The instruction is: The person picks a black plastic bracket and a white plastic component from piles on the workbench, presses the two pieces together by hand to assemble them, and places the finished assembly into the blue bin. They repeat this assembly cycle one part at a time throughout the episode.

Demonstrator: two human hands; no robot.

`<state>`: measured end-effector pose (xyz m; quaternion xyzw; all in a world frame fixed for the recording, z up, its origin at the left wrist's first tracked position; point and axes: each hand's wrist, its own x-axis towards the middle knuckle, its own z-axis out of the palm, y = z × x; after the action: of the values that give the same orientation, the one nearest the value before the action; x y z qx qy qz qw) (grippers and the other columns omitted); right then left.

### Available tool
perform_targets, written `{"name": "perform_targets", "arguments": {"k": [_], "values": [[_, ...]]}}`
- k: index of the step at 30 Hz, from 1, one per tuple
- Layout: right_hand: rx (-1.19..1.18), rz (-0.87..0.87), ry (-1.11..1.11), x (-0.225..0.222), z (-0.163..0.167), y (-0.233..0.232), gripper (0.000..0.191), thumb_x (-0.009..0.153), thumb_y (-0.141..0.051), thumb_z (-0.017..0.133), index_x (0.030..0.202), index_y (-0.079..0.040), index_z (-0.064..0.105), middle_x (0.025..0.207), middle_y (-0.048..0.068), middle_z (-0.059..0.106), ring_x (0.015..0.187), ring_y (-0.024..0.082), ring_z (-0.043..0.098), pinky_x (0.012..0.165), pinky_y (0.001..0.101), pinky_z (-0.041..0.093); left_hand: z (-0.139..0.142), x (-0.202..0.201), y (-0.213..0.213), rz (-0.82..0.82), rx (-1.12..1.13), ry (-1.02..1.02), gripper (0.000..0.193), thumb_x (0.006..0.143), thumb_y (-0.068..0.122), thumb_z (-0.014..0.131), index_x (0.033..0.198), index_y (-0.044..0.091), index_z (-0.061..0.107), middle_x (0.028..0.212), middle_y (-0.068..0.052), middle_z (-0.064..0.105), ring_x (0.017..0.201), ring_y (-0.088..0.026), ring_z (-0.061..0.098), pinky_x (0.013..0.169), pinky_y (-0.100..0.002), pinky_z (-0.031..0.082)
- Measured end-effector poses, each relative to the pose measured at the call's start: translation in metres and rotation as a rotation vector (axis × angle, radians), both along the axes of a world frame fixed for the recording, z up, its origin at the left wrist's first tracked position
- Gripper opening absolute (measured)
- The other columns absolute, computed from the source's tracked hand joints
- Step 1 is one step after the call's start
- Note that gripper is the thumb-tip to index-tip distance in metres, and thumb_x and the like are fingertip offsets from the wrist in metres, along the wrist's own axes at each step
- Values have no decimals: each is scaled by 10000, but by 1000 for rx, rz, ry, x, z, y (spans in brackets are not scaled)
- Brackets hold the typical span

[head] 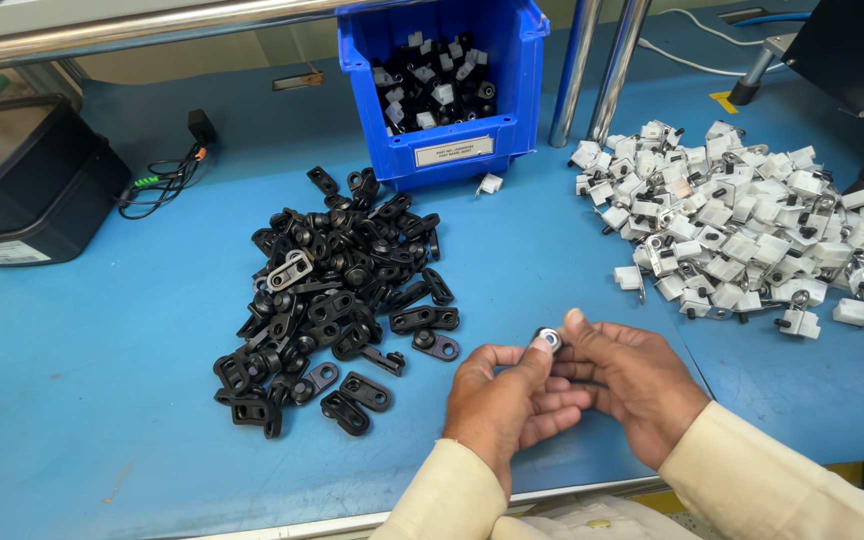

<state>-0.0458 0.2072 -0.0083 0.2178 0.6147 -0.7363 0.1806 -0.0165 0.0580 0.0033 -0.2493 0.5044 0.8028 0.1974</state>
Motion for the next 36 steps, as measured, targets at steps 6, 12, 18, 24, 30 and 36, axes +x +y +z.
{"name": "perform_targets", "arguments": {"k": [6, 12, 18, 24, 30, 36], "values": [[-59, 62, -1, 1, -6, 1, 313, 916, -331, 716, 939, -19, 692, 824, 86, 709, 708, 172, 638, 654, 320, 532, 6, 0, 2, -25, 44, 19, 288, 940, 245, 666, 1095, 50, 522, 954, -168, 730, 798, -236, 759, 721, -329, 652], [28, -93, 53, -4, -15, -8, 286, 932, -274, 687, 941, 11, 673, 821, 122, 700, 691, 219, 630, 641, 354, 536, 9, 2, 13, 29, -230, 84, 218, 917, 178, 674, 1050, 50, 559, 865, -169, 729, 728, -231, 747, 629, -336, 628], [-33, 43, -91, -2, -11, -1, 453, 976, -436, 590, 977, 14, 646, 862, 106, 700, 773, 193, 673, 759, 366, 567, 3, 5, 4, 39, -89, 4, 235, 943, 182, 686, 1066, 23, 563, 878, -149, 730, 718, -209, 748, 633, -306, 644], [139, 97, 85, -5, -13, -1, 302, 947, -288, 673, 939, 14, 663, 835, 108, 703, 735, 209, 643, 726, 362, 556, 2, 5, 7, 29, -191, 80, 218, 897, 163, 719, 1019, 30, 598, 840, -163, 741, 670, -210, 754, 570, -305, 628], [45, 151, -72, -9, -6, 2, 370, 977, -360, 569, 945, 0, 649, 847, 134, 704, 729, 226, 659, 691, 365, 564, 3, 8, 5, 37, -191, 42, 237, 905, 171, 729, 1017, -3, 614, 819, -181, 745, 644, -215, 743, 552, -311, 624], [86, 210, 21, -5, 2, 5, 297, 973, -330, 647, 956, -35, 672, 853, 102, 718, 746, 198, 673, 670, 357, 564, 4, 8, 0, 23, -133, 36, 218, 912, 171, 725, 998, 15, 598, 821, -171, 733, 642, -211, 747, 566, -310, 628]]}}
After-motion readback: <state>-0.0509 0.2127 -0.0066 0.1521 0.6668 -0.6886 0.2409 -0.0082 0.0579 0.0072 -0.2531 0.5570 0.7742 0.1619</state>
